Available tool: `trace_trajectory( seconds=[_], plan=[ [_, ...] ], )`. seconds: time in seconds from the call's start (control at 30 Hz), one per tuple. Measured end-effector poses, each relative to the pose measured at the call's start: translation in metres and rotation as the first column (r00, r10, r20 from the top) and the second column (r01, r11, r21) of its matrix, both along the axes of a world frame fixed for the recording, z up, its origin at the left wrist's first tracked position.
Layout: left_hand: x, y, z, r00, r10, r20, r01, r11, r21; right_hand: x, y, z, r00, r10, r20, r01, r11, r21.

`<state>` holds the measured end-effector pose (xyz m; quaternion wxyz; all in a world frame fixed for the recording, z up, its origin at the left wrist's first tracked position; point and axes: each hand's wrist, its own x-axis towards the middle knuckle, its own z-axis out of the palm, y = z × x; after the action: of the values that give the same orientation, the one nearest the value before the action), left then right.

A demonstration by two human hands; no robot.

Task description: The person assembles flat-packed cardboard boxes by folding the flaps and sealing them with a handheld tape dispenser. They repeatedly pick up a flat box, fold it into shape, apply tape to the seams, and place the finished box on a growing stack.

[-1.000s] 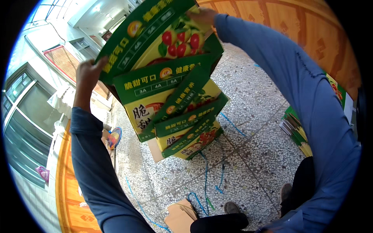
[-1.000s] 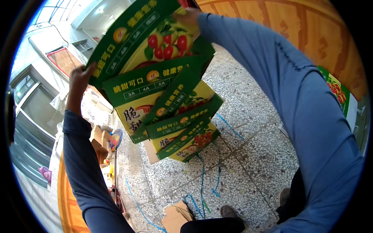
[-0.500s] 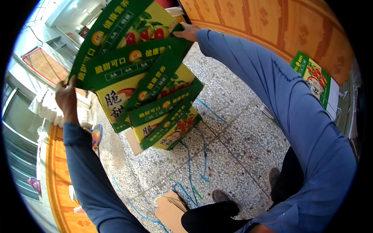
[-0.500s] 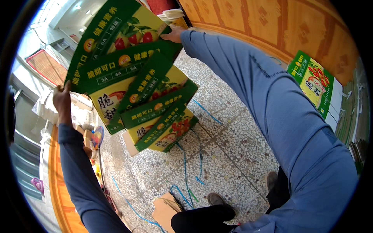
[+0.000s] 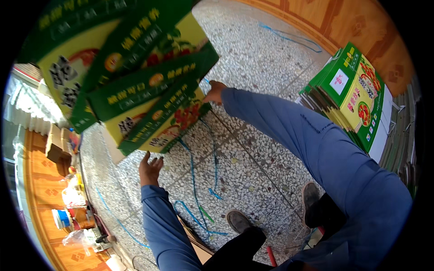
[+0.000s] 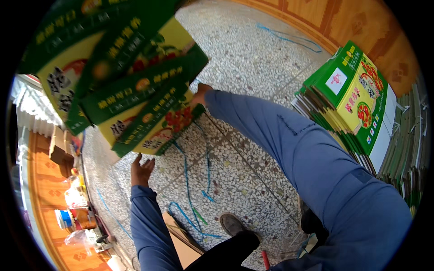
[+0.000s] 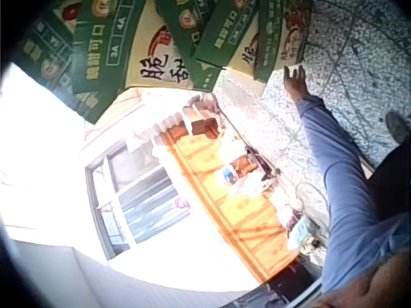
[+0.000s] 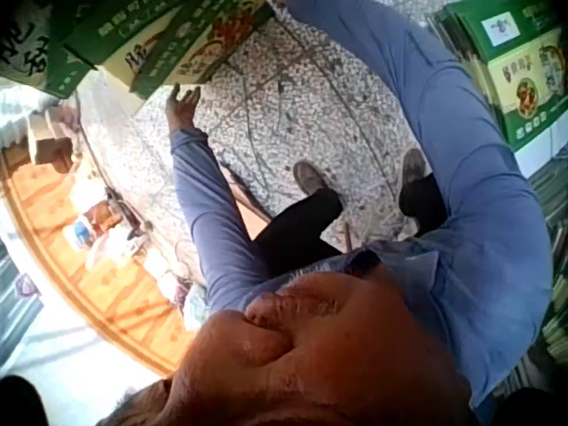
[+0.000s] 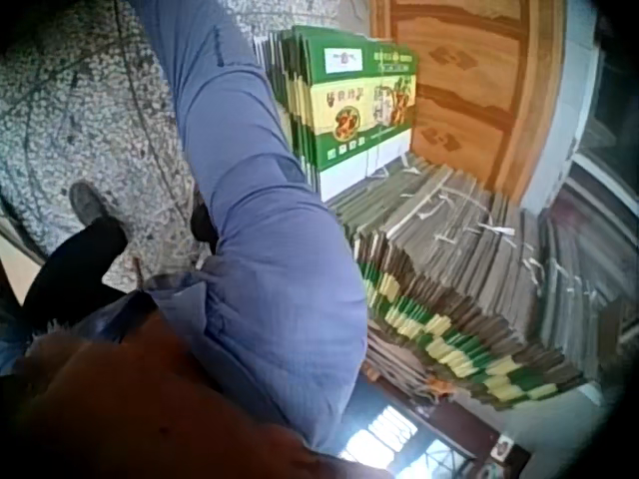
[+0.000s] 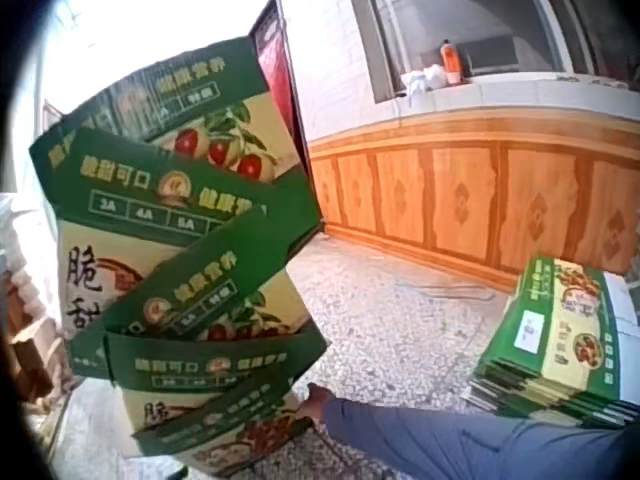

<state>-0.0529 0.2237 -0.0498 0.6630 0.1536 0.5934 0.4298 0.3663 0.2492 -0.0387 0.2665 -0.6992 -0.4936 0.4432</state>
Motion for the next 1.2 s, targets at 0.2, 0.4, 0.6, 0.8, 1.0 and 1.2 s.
trace_trajectory(
  seconds=[0.2,0.4,0.6,0.8,1.0,1.2],
  plan=[
    [0.012,0.037,-0.080,0.989,-0.104,0.107,0.095,0.992,0.083,-0.040,0.051,-0.089,0.923,-0.268,-0.278,0.263,0.963,-0.057],
    [0.003,0.119,-0.145,0.991,-0.097,0.088,0.056,0.921,0.386,-0.061,0.102,-0.125,0.988,-0.050,-0.149,0.072,0.986,0.149],
    [-0.004,0.190,-0.168,0.970,-0.172,0.174,0.081,0.896,0.436,-0.081,0.161,-0.151,0.887,-0.119,-0.445,0.216,0.960,0.176],
    [0.044,0.129,-0.255,-0.170,0.012,-0.985,0.630,0.771,-0.099,-0.103,0.240,-0.165,0.872,-0.219,-0.437,0.348,0.906,0.240],
    [0.041,0.115,-0.255,-0.189,0.035,-0.981,0.589,0.804,-0.085,-0.135,0.327,-0.153,0.873,-0.221,-0.435,0.341,0.914,0.221],
    [0.042,0.119,-0.248,-0.164,0.045,-0.985,0.604,0.794,-0.064,-0.154,0.440,-0.175,0.915,-0.262,-0.308,0.348,0.898,0.269]
  ],
)
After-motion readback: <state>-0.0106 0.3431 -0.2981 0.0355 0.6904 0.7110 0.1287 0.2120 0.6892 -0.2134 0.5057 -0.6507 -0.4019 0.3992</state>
